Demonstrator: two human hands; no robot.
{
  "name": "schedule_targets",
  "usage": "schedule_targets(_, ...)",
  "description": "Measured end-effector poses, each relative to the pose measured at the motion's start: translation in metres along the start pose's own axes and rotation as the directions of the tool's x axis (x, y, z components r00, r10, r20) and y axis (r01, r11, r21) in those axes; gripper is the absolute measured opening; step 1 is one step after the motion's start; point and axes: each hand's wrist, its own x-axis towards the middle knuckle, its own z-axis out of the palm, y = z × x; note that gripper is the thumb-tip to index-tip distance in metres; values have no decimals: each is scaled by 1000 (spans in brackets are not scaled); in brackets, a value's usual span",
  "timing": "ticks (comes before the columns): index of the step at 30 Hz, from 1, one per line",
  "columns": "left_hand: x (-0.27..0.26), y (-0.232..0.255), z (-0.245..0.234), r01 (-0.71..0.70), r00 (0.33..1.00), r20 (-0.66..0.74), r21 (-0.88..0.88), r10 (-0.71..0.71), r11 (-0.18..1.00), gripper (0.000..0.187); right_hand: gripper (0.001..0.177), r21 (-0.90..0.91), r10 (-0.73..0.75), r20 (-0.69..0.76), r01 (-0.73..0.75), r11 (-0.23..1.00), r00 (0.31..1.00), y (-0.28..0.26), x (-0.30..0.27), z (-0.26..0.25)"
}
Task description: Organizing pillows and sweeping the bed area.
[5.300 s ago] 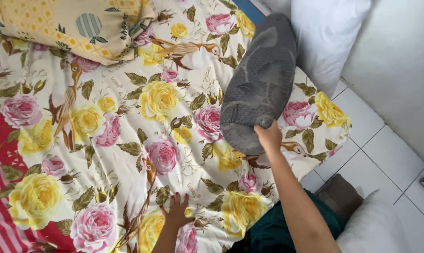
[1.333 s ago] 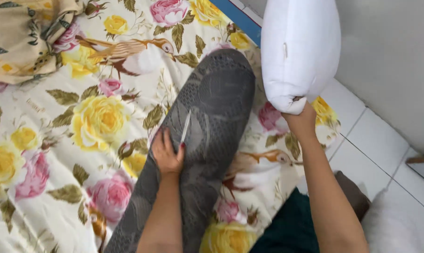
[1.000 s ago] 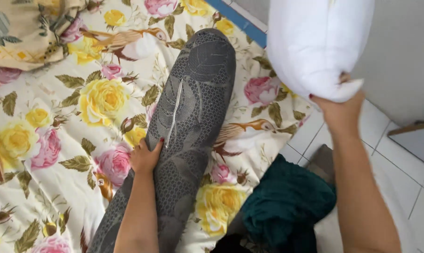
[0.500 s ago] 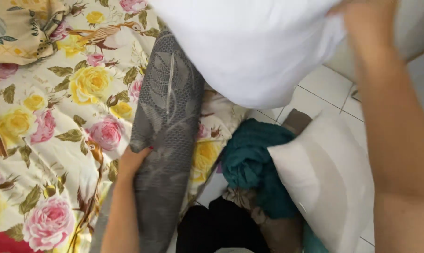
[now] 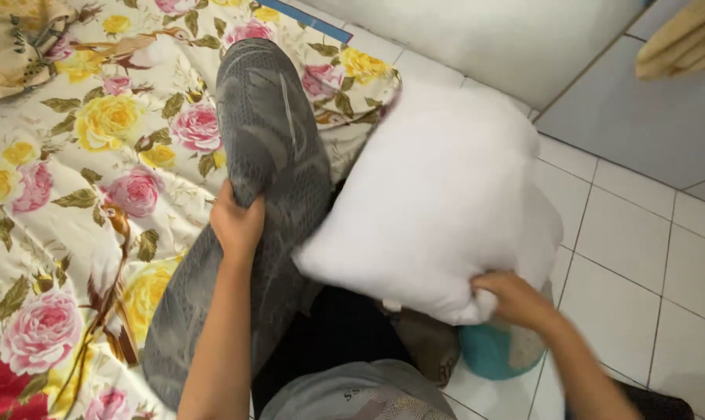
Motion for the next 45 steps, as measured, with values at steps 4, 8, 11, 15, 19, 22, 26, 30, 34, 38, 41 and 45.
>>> schedule_targets(4, 16, 66, -15, -142, 990, -34, -102, 139, 985, 31, 38, -75, 65, 145, -54, 996, 987, 26, -67, 75)
schedule_targets(8, 35, 110, -23, -263, 965, -51, -197, 258, 945, 24, 37, -136, 165, 152, -145, 980, 975, 34, -83, 131)
schedule_targets(11, 41, 147, -26, -302, 952, -48, -319, 302, 898, 23, 39, -183, 233, 101, -212, 960, 967, 33, -91, 146)
schedule_targets(15, 37, 217, -47, -269, 945, -34, -645, 325, 715, 26, 43, -155, 250, 113, -232, 960, 962, 32, -104, 126)
schedule_targets(19, 23, 278, -45, -276, 940, -65, -724, 335, 633, 41, 41, -61, 281, 143, -275, 960, 949, 25, -111, 76)
schedule_targets(22, 21, 288, -22, -283, 936, -91, -771, 341, 570, 53, 34, -17, 363, 123, -364, 931, 924, 34, -121, 43)
schedule_targets(26, 33, 268, 64, 164, 967, 215, -936, 136, 310, 77, 54, 287, 270, 78, -281, 916, 960, 72, -145, -12)
schedule_targets(30, 13, 178, 185, 268, 910, 413, -536, -29, 800, 77, 40, 353, 532, 34, -508, 785, 846, 29, -114, -98)
schedule_targets(34, -45, 65, 278, 343, 869, 444, -219, -219, 914, 81, 45, 409, 324, -415, -143, 901, 851, 0, -35, -92)
schedule_targets(38, -43, 98, 283, 290, 872, 443, -123, -209, 949, 81, 61, 161, 105, -430, -38, 986, 897, -17, 78, -12)
schedule_targets(41, -22, 72, 272, 207, 878, 456, -88, -146, 974, 80, 60, -19, 77, -411, -93, 996, 909, -29, 130, 42)
schedule_targets(45, -11, 37, 196, 57, 850, 522, 46, -72, 997, 69, 56, -50, 35, -430, -62, 997, 902, -30, 163, 77)
